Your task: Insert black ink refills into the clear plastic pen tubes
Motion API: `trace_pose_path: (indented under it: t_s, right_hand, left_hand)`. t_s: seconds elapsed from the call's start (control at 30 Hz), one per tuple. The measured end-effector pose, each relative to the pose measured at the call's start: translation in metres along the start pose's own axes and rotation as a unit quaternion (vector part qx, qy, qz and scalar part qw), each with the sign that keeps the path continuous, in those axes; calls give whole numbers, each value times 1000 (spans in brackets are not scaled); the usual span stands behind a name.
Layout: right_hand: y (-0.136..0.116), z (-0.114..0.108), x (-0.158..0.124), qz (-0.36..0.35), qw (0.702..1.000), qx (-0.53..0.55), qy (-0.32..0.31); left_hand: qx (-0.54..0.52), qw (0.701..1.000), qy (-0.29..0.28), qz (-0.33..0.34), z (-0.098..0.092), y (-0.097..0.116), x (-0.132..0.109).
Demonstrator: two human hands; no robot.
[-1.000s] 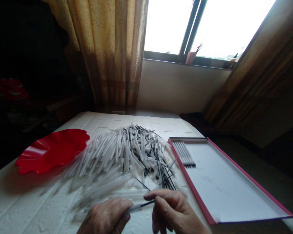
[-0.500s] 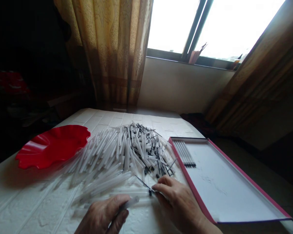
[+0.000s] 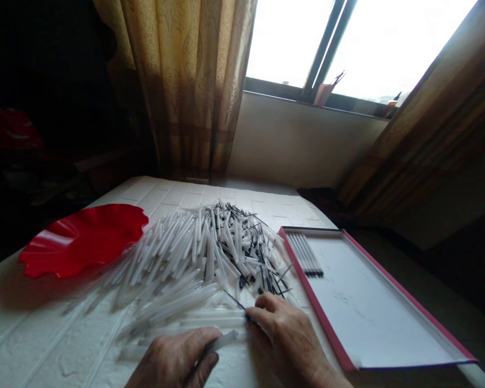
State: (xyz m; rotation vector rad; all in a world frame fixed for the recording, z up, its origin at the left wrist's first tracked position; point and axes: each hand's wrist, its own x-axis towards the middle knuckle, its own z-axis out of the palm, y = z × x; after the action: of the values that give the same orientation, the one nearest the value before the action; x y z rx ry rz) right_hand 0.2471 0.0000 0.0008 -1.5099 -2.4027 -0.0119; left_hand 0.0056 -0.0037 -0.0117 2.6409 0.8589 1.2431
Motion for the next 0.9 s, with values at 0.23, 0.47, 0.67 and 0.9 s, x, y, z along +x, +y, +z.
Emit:
trace_pose_path:
  t_s: [0.23,0.47,0.67,0.9]
  right_hand:
    - [0,14,-1,-22,997,-15,68]
    - [-6,2,1,51,956,277,78]
    - [-12,-6,0,152,812,564,-10]
    - [-8,11,-8,170,731,661,-26]
  left_hand:
    - [4,1000,-1,1,2,-1,-4]
    - [-36,999,-18,-4,0,-1,0]
    - [-29,998,-47,-16,-8,3,7]
    - [-33,994,-95,-44,-13,6,8]
